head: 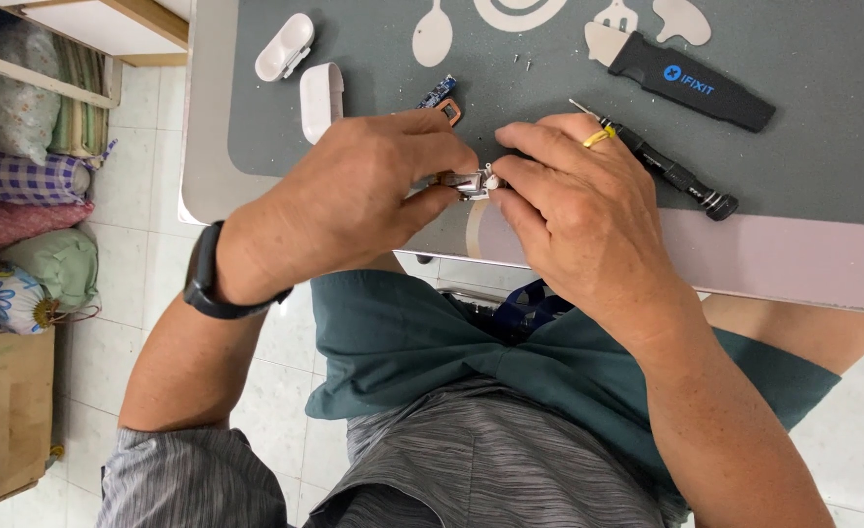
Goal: Disassembling and attempting to reassemble the internal components of an earbud charging case using precision tools.
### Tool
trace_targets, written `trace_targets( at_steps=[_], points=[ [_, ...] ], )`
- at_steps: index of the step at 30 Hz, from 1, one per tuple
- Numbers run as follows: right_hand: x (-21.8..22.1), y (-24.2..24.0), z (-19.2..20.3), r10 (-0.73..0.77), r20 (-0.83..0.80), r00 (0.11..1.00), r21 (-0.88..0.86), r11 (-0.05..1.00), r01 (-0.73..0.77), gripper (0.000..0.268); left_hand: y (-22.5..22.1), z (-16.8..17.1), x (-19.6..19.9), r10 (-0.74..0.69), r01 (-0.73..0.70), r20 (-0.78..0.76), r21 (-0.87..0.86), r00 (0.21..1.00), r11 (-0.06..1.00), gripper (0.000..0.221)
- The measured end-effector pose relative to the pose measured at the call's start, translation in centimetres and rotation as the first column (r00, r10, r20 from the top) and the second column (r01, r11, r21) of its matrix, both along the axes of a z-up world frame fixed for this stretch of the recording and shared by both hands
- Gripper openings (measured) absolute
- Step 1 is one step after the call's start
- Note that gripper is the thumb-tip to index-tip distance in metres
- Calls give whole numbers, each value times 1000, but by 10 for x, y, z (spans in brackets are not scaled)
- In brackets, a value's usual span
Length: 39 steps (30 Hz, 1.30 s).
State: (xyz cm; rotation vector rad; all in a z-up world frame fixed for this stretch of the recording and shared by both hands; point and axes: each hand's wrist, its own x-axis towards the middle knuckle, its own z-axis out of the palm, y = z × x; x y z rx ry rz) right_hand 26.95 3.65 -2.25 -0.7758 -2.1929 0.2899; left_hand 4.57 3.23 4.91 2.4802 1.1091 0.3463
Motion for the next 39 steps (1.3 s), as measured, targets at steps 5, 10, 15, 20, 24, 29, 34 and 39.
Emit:
trace_targets(
  at_steps=[5,10,15,20,24,29,34,39],
  points=[
    [0,0,2,3,8,1000,3,1000,-3,9,-6,-17,0,53,-56,38,77,998,995,10],
    [-1,-1,4,0,12,1000,8,1000,0,9,-12,-11,-9,82,-83,100,-1,992,997,28],
    [-3,-3,6,-28,15,999,2,1000,28,6,-23,-24,-19,123,-114,261,-49,958,992,37],
    [-6,-2,8,-21,42,999,-10,1000,21,5,-31,-52,-17,202,-220,385,2,900,975,25],
    [-7,-2,14,24,-18,1000,-92,995,-26,9,-33,-60,-15,203,-250,485,33,851,968,18],
    [-5,-6,13,-8,120,993,-205,978,33,47,-33,-60,-12,303,-287,616,-128,728,949,20],
    [-8,-10,12,-94,55,994,-241,965,105,50,-36,-62,-7,352,-215,702,-279,619,936,23],
    [-9,-14,19,-74,33,997,-248,965,80,27,-38,-61,-3,312,-142,704,-290,638,946,29]
  ],
)
